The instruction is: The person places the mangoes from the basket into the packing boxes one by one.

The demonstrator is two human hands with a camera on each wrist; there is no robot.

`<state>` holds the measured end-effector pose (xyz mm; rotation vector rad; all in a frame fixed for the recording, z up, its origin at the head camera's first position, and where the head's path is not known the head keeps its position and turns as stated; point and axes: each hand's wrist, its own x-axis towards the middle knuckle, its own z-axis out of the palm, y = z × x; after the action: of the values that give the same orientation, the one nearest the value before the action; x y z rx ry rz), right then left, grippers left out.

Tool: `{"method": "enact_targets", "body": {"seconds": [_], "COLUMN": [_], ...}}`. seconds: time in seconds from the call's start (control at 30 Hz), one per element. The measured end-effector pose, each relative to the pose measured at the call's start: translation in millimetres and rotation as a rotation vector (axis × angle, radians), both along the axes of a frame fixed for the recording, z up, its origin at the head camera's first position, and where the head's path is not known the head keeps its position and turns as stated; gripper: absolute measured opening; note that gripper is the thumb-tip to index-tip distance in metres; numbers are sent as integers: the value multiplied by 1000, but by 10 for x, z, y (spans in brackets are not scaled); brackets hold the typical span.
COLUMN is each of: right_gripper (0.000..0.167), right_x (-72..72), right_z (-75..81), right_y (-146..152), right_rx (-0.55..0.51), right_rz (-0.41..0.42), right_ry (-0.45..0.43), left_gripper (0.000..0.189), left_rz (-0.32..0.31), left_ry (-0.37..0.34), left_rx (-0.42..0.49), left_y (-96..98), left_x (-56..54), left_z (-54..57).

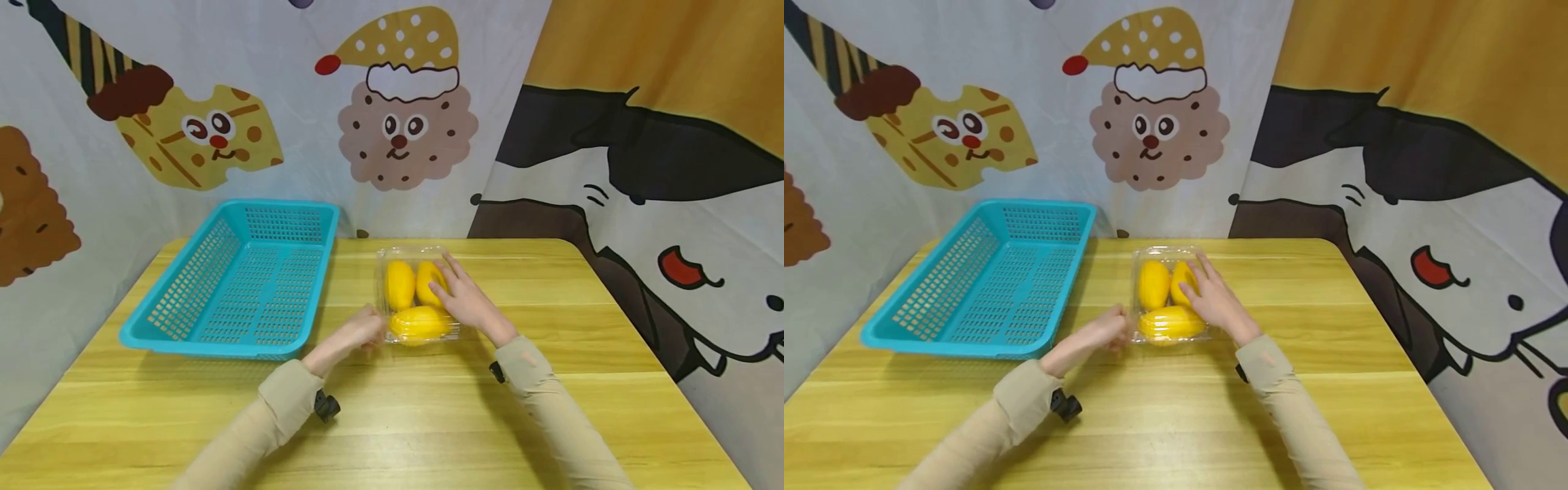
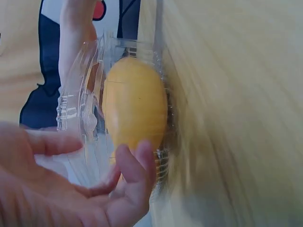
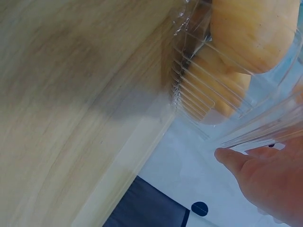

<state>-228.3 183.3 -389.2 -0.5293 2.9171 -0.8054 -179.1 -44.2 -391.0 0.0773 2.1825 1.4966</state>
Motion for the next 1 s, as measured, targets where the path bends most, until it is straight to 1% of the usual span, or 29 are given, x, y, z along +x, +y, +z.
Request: {"method": "enact_targets", "body": {"seconds": [0.07,0.1,0.2,0.27,0.33,0.47,0.6,0.67,0.73,0.77,0.8,0.83,0.93,0.97,1.0], "right_gripper": [61,61,61,61,61,62,62,61,61,62,62,62,62,62,62], "right_x": [0,-1,-4,-6,-8,-8,-10,-9,-7,-7,-7,-6,-5,-4,-4], "right_z": [-4,-6,-14,-18,-19,-20,-23,-20,-17,-16,-15,-14,-10,-9,-7], "right_y": [-4,-5,-7,-6,-4,3,7,8,9,8,9,10,6,5,4], "right_rx": [3,3,6,9,9,8,15,12,11,10,11,12,6,4,3], "right_rz": [0,0,2,2,3,0,-3,-3,-4,-4,-4,-4,-3,-3,-4], "right_ry": [1,1,0,-3,-4,-5,-2,-5,-7,-7,-7,-6,-8,-7,-8], "left_gripper": [6,7,28,33,31,24,22,23,24,26,28,33,42,42,42], "left_rz": [53,89,192,237,273,319,364,382,389,390,398,407,428,455,475], "left_ry": [31,42,76,100,122,159,159,160,179,173,182,182,198,206,239], "left_rx": [-2,-13,-52,-75,-93,-120,-122,-142,-162,-167,-182,-191,-180,-180,-179], "left_y": [21,34,74,96,122,172,204,216,217,223,229,235,226,234,231], "left_x": [-55,-87,-210,-313,-416,-614,-797,-892,-972,-961,-987,-1033,-1101,-1228,-1424], "left_z": [3,6,5,-8,-24,-59,-86,-94,-106,-39,-31,-42,-63,-201,-441]}}
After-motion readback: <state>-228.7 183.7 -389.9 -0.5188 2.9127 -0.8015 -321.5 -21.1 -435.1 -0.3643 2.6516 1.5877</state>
